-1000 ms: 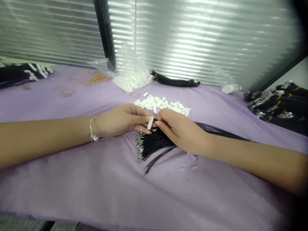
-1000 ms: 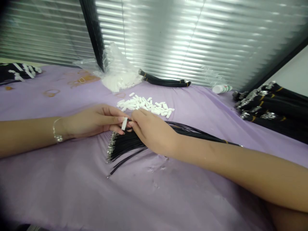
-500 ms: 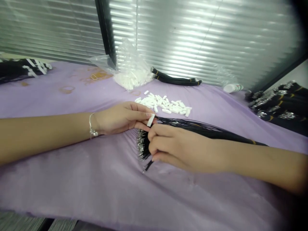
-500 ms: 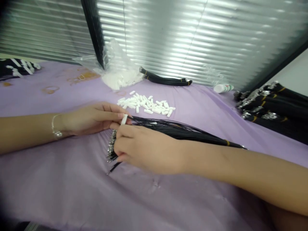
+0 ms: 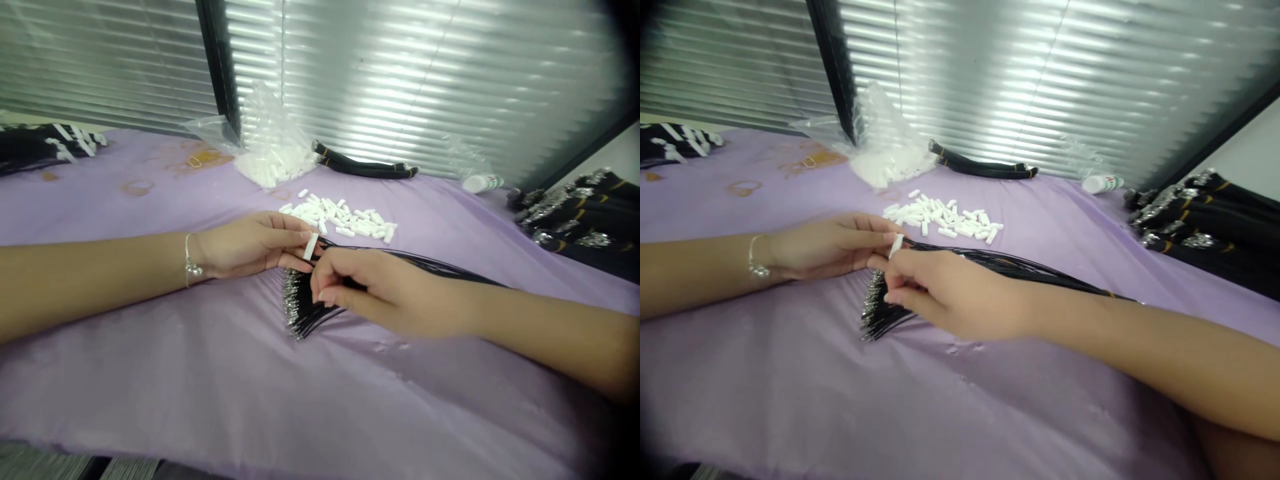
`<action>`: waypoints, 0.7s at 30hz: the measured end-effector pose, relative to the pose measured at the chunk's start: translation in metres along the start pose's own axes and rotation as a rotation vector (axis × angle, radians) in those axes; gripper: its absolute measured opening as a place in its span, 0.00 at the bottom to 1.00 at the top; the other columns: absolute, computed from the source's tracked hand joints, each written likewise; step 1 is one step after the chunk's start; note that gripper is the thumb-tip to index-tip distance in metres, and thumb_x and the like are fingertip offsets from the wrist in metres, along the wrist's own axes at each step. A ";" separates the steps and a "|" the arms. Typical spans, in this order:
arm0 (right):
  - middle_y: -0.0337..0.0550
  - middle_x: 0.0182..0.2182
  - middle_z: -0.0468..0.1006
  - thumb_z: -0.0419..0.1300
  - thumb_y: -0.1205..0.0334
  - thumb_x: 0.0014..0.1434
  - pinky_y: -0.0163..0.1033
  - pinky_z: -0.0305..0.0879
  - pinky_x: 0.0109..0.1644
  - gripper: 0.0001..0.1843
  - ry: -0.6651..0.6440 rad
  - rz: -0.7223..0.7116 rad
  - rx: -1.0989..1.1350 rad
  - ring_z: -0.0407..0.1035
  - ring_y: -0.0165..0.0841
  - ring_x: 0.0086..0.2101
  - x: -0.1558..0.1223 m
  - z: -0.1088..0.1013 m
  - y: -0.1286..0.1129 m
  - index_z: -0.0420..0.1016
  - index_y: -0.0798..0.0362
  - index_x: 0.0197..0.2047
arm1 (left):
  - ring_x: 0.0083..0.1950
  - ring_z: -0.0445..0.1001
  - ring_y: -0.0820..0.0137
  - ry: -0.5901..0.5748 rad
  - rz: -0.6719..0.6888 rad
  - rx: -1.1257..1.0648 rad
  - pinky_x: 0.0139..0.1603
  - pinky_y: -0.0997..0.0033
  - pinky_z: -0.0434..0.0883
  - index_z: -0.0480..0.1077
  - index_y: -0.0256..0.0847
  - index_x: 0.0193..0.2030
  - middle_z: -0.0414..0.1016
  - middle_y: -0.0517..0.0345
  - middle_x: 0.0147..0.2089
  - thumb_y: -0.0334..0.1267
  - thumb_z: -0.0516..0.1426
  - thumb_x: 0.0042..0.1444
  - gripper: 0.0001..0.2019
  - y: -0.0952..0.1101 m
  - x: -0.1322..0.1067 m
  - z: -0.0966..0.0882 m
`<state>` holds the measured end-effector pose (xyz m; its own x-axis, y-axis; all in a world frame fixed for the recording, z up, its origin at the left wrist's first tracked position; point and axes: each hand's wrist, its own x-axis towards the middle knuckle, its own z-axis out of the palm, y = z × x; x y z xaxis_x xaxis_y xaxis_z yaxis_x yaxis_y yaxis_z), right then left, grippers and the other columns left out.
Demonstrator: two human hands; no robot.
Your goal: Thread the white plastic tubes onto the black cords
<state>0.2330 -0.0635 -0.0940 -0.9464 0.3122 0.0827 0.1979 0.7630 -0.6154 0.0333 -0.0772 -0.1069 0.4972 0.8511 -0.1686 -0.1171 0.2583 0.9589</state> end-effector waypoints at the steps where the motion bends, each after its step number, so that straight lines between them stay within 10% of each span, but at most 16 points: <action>1: 0.37 0.28 0.67 0.48 0.62 0.60 0.31 0.57 0.31 0.06 0.021 0.027 0.033 0.59 0.24 0.28 0.000 -0.002 0.002 0.62 0.55 0.34 | 0.40 0.72 0.73 0.013 -0.006 -0.005 0.50 0.69 0.67 0.71 0.33 0.33 0.73 0.53 0.37 0.30 0.51 0.58 0.08 0.000 0.000 0.000; 5: 0.35 0.25 0.64 0.49 0.60 0.60 0.30 0.55 0.28 0.07 0.057 0.026 0.077 0.55 0.23 0.24 0.000 -0.008 0.009 0.62 0.55 0.34 | 0.40 0.72 0.74 0.033 -0.015 -0.001 0.52 0.68 0.66 0.70 0.33 0.36 0.73 0.52 0.40 0.29 0.50 0.58 0.08 -0.001 0.001 0.000; 11: 0.41 0.33 0.69 0.58 0.64 0.54 0.32 0.59 0.43 0.04 -0.250 -0.205 -0.078 0.62 0.26 0.37 0.000 -0.010 0.001 0.71 0.57 0.31 | 0.45 0.70 0.73 0.002 0.022 0.051 0.50 0.71 0.68 0.70 0.32 0.38 0.71 0.52 0.41 0.31 0.50 0.59 0.08 -0.004 0.001 -0.004; 21: 0.40 0.32 0.70 0.54 0.69 0.55 0.32 0.59 0.42 0.04 -0.187 -0.121 -0.118 0.63 0.26 0.36 -0.001 -0.006 -0.005 0.70 0.56 0.32 | 0.46 0.70 0.72 -0.012 0.037 0.063 0.52 0.69 0.67 0.71 0.33 0.38 0.71 0.51 0.43 0.32 0.51 0.58 0.08 -0.005 0.002 -0.007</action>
<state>0.2342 -0.0644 -0.0859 -0.9936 0.1128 -0.0035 0.0986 0.8523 -0.5136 0.0289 -0.0732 -0.1134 0.5035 0.8541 -0.1305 -0.0815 0.1973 0.9770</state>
